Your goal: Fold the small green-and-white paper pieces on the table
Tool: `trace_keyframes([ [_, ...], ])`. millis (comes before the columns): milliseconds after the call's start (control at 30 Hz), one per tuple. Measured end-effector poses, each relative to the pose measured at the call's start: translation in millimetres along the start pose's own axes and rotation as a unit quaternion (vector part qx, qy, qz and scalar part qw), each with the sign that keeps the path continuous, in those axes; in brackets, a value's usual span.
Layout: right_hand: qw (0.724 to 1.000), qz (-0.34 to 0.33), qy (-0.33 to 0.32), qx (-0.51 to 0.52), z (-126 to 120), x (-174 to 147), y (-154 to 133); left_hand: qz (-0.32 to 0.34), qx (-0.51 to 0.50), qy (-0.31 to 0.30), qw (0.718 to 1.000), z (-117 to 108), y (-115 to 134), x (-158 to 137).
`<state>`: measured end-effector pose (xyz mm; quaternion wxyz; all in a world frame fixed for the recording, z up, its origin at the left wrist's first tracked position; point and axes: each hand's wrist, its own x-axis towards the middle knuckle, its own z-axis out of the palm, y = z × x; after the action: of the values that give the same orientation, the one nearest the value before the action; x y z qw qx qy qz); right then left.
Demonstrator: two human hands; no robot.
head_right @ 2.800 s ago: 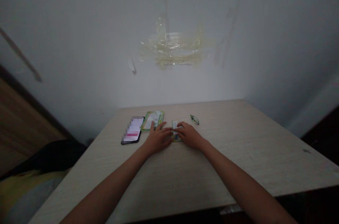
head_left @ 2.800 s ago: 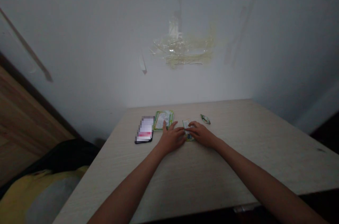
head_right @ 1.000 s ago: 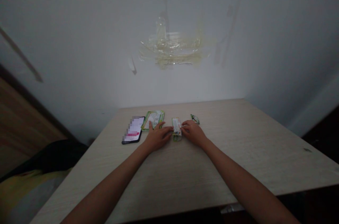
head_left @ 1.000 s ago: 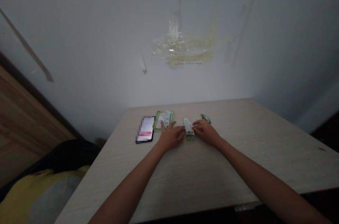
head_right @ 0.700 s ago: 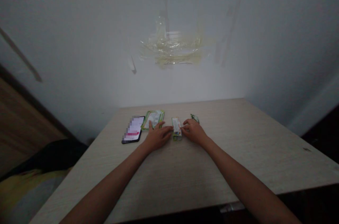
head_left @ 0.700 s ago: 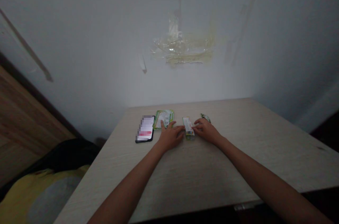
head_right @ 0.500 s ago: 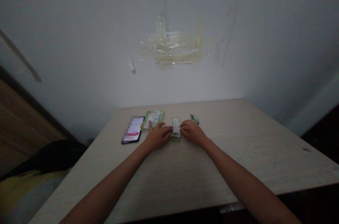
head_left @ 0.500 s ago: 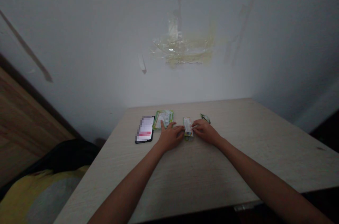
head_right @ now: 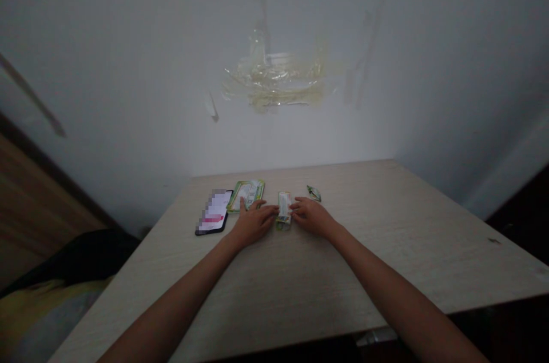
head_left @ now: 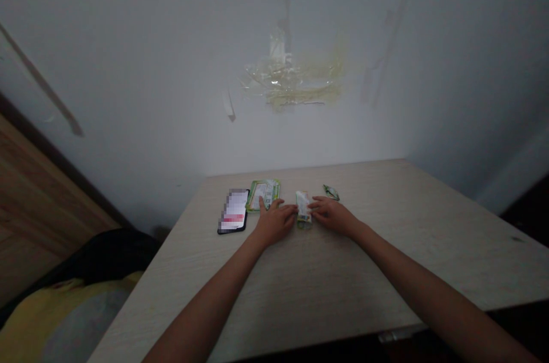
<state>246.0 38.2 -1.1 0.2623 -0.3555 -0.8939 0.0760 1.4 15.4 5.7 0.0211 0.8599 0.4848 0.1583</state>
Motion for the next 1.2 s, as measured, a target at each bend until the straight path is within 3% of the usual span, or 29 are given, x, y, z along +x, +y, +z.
trace_keyframes([
  [400, 0.999, -0.020, -0.030, 0.024, -3.0, -2.2, 1.6, 0.003, 0.001, 0.004, 1.000, -1.2, 0.5, 0.0],
  [767, 0.999, -0.029, 0.030, -0.021, -0.6, 1.5, -6.0, 0.012, 0.015, 0.037, 0.999, -3.2, 4.3, -5.4],
  [933, 0.999, -0.007, 0.019, -0.030, -0.6, 3.7, -6.0, 0.011, 0.010, 0.034, 0.999, -6.6, 5.8, -5.8],
  [1200, 0.999, -0.033, -0.028, 0.010, -0.9, 4.0, -0.5, 0.000, 0.014, 0.014, 1.000, -6.6, 3.5, -2.9],
])
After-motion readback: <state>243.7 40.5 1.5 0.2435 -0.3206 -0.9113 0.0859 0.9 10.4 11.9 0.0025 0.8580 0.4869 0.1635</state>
